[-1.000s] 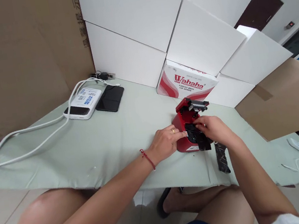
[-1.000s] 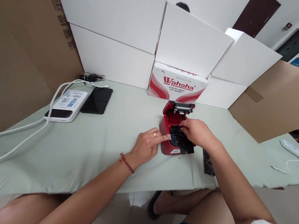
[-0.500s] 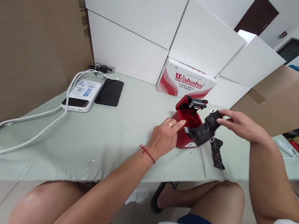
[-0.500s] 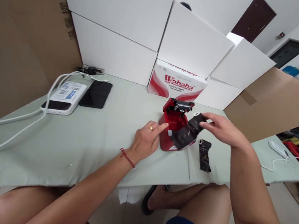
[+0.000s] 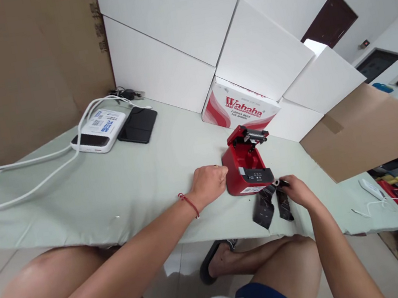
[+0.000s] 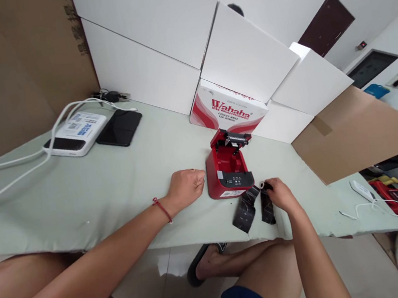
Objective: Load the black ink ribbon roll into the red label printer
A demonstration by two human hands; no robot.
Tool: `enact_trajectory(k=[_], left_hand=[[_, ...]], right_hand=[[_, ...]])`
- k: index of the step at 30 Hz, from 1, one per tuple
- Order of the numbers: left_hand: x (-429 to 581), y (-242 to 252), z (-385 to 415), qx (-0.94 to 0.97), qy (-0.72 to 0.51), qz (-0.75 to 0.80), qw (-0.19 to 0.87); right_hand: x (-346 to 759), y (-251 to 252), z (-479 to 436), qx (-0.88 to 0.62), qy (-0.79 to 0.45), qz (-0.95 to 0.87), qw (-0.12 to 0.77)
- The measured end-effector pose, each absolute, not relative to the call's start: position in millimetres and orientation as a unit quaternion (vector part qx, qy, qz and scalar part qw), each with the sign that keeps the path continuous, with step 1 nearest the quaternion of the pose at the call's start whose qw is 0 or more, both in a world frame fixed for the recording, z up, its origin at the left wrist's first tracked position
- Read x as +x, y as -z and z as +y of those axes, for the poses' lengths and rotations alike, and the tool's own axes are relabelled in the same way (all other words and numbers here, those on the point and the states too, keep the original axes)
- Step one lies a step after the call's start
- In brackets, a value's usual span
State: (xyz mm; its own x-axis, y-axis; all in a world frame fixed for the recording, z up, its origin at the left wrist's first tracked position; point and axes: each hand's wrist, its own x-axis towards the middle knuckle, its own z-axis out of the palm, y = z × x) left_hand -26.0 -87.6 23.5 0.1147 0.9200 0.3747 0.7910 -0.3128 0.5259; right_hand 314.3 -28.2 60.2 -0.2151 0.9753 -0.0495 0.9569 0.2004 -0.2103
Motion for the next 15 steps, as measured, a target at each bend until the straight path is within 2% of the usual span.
enact_trajectory(k=[4,9,12,15], left_hand=[[-23,-22,-88,0.761,-0.328,0.551,0.096],[-23,-22,-89,0.766,-0.344,0.537,0.083],[-19,-26,-91,0.745,-0.372,0.549,0.069],[-13,-30,-96,0.728,-0.428,0.534,0.047]], right_hand=[[327,-67,-33,-0.626,-0.09,-0.774,0.028],[322,-152,-54,-0.594,-0.168,-0.787,-0.017],[292,-205,-63,-0.554,-0.156,-0.817,-0.012],[244,-215,-55,-0.485,-0.14,-0.863,0.001]])
